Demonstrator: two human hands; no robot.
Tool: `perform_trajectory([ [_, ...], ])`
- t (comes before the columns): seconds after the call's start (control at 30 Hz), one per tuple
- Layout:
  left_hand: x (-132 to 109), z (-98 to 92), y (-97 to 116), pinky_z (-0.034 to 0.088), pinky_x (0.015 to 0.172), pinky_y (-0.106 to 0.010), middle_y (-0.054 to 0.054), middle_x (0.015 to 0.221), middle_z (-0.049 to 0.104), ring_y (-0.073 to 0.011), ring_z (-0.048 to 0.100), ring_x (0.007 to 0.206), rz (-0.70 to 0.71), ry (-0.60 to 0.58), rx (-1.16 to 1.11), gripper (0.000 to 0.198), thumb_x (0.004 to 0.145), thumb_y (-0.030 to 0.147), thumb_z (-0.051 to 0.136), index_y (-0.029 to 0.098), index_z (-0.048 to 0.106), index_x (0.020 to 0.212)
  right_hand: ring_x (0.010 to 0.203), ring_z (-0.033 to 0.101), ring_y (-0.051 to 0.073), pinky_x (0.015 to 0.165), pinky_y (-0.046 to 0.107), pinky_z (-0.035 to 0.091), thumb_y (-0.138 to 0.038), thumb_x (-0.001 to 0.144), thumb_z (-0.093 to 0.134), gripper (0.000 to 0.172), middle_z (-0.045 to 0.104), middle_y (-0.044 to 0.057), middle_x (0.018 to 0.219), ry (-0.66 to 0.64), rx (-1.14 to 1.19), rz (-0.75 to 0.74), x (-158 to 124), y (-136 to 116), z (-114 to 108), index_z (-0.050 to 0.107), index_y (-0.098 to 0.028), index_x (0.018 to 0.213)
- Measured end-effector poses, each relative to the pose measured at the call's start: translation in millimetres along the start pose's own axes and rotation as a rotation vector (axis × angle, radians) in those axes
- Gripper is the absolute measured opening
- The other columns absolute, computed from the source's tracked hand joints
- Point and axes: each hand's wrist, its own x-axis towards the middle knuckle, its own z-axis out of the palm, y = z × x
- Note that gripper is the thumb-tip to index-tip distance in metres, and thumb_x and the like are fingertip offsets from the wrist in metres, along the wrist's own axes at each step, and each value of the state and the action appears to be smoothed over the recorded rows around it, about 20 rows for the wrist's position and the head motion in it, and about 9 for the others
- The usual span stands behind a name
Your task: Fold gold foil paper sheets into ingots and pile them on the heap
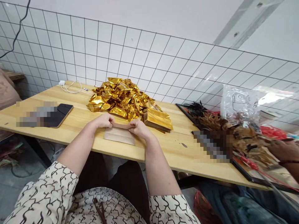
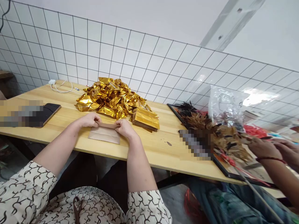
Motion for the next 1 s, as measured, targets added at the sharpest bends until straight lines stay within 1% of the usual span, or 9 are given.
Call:
perform_trajectory([
  [0.2,2,4.3,-2,0.036,0.053,-0.022,0.005,0.051,0.051,-0.0128,0.049,0.057,0.066,0.160,0.134,0.018,0.047,0.014,0.045,0.016,0.061,0.055,0.089,0.062,0.020,0.082,0.030,0.047,-0.005,0.067,0.055,0.030,0.071,0.003,0.089,0.105,-0.120,-0.047,5,1,4,0.074,-0.021,0.083],
  [0.33,3,5.5,-4,0.039,0.058,-0.023,0.003,0.057,0.058,-0.0152,0.055,0.064,0.077,0.233,0.301,0.022,0.048,0.010,0.047,0.016,0.065,0.059,0.098,0.061,0.022,0.088,0.034,0.046,-0.005,0.069,0.055,0.032,0.070,0.006,0.096,0.140,-0.169,-0.086,6,0,8,0.074,-0.021,0.089],
  [0.47,0,5.6,-3,0.039,0.057,-0.023,0.002,0.062,0.062,-0.0158,0.055,0.065,0.074,0.136,0.370,0.021,0.052,0.013,0.053,0.017,0.068,0.066,0.094,0.061,0.021,0.087,0.034,0.046,-0.014,0.072,0.063,0.022,0.069,0.005,0.096,0.087,-0.048,-0.145,1,-4,8,0.074,-0.020,0.090],
  [0.53,-5,4.3,-2,0.039,0.056,-0.023,0.002,0.065,0.063,-0.0157,0.055,0.065,0.090,0.064,0.342,0.016,0.057,0.021,0.061,0.018,0.069,0.071,0.089,0.061,0.019,0.083,0.032,0.047,-0.024,0.076,0.065,0.017,0.069,0.005,0.092,0.023,0.055,-0.170,-4,-5,6,0.073,-0.019,0.089],
  [0.6,-11,2.4,-2,0.040,0.056,-0.023,0.001,0.067,0.063,-0.0158,0.055,0.066,0.115,0.024,0.315,0.022,0.063,0.037,0.066,0.018,0.069,0.073,0.083,0.061,0.018,0.078,0.031,0.047,-0.034,0.081,0.062,0.020,0.069,0.004,0.087,-0.066,0.145,-0.198,-9,-4,5,0.073,-0.018,0.086],
  [0.7,-15,0.7,-3,0.042,0.060,-0.024,-0.001,0.070,0.064,-0.0164,0.057,0.068,0.152,0.026,0.314,0.037,0.073,0.054,0.061,0.017,0.069,0.072,0.079,0.060,0.018,0.076,0.030,0.047,-0.043,0.087,0.053,0.033,0.068,0.004,0.081,-0.126,0.205,-0.225,-14,-2,5,0.071,-0.017,0.078],
  [0.77,-16,2.7,-4,0.044,0.064,-0.025,-0.002,0.072,0.065,-0.0175,0.058,0.071,0.151,0.067,0.355,0.045,0.082,0.057,0.051,0.017,0.068,0.071,0.082,0.061,0.018,0.078,0.031,0.047,-0.042,0.089,0.051,0.033,0.069,0.005,0.085,-0.106,0.209,-0.216,-13,1,8,0.072,-0.017,0.082],
  [0.87,-16,12.4,-1,0.046,0.070,-0.028,-0.005,0.079,0.068,-0.0201,0.061,0.078,0.114,0.163,0.510,0.046,0.088,0.053,0.045,0.018,0.069,0.072,0.088,0.061,0.018,0.083,0.032,0.047,-0.031,0.088,0.053,0.025,0.069,0.005,0.095,-0.064,0.171,-0.192,-8,5,15,0.073,-0.019,0.097],
  [1.0,-15,31.9,5,0.047,0.079,-0.028,-0.007,0.094,0.069,-0.0228,0.061,0.094,0.096,0.259,0.724,0.019,0.083,0.032,0.058,0.020,0.072,0.078,0.092,0.058,0.018,0.086,0.033,0.046,-0.021,0.086,0.055,0.027,0.065,0.006,0.098,-0.045,0.046,-0.219,-3,8,27,0.072,-0.022,0.108],
])
